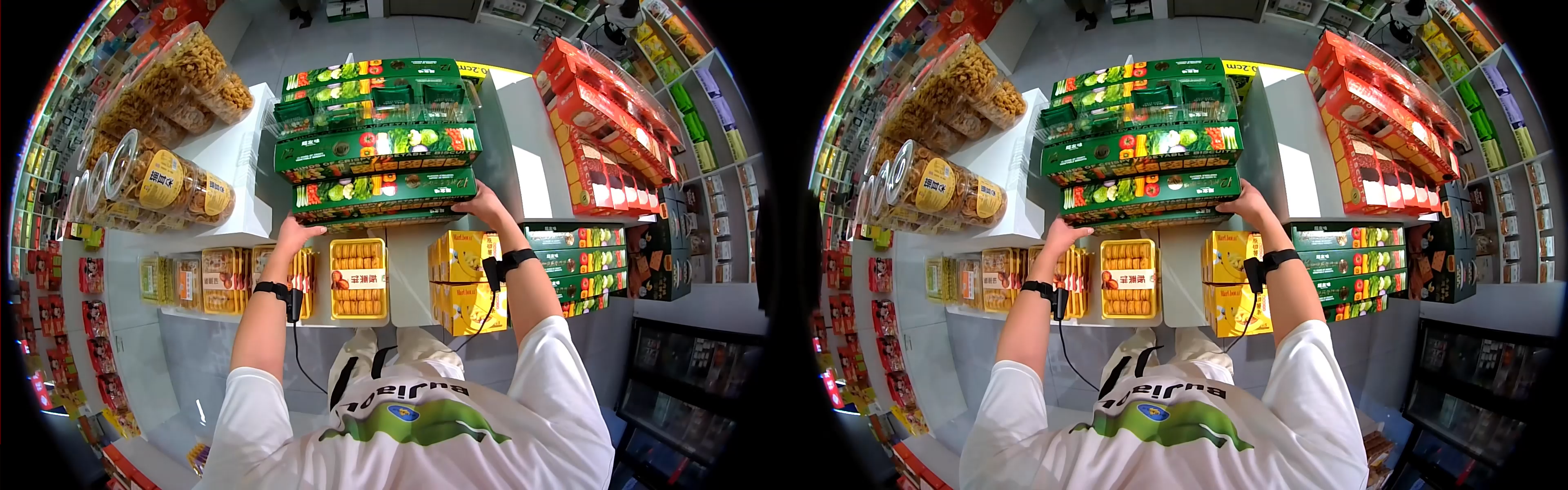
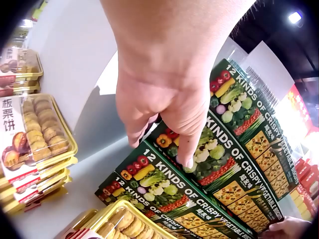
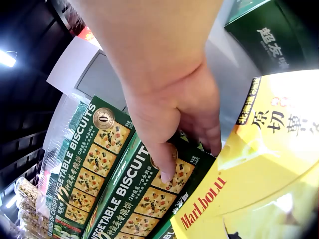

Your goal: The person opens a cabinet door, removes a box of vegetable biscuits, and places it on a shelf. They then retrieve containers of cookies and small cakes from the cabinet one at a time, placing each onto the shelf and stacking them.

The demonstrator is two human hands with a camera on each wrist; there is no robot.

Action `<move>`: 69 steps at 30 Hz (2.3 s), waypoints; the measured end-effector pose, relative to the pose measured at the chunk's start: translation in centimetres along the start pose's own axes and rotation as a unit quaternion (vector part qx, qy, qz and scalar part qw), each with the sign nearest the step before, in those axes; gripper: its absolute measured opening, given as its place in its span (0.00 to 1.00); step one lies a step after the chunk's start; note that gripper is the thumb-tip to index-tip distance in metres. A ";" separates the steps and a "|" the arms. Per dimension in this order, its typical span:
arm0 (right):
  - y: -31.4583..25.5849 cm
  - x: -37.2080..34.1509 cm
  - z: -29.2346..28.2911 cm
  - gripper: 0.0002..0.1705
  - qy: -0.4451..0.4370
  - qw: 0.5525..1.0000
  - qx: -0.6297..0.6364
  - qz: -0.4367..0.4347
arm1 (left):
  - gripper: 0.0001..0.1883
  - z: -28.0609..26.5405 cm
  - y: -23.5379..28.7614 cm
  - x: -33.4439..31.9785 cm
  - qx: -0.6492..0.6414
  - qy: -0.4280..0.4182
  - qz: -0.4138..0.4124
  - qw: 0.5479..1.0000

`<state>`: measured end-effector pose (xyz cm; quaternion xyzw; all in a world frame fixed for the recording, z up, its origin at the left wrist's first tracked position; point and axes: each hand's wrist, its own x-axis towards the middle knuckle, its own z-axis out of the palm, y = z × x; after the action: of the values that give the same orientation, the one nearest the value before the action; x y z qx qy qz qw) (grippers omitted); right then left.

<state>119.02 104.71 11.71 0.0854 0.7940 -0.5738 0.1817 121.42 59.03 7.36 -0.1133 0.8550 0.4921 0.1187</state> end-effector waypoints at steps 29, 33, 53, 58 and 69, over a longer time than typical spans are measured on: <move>-3.9 -12.0 -0.8 0.14 0.106 0.991 -0.056 -0.052 | 0.31 -6.3 -0.7 -16.2 -0.188 -0.142 -0.031 0.971; -6.2 -19.1 5.2 0.11 0.100 0.991 -0.042 -0.077 | 0.22 -8.6 -6.1 -22.9 -0.227 -0.177 -0.041 0.957; -13.4 -32.5 59.8 0.31 -0.280 0.894 -0.326 -0.132 | 0.19 -26.8 -38.7 -57.7 -0.305 0.004 -0.237 0.923; -14.7 -30.4 69.7 0.26 -0.344 0.842 -0.387 -0.150 | 0.19 -29.3 -47.1 -58.7 -0.306 0.109 -0.235 0.916; -18.9 -21.5 100.4 0.15 -0.519 0.763 -0.317 -0.219 | 0.20 -45.1 -61.3 -60.7 -0.032 0.083 -0.343 0.935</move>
<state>151.42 5.53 9.01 -0.4640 0.7122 -0.2697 0.4525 193.80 -5.54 -1.50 -0.4439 0.7547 0.4375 0.2047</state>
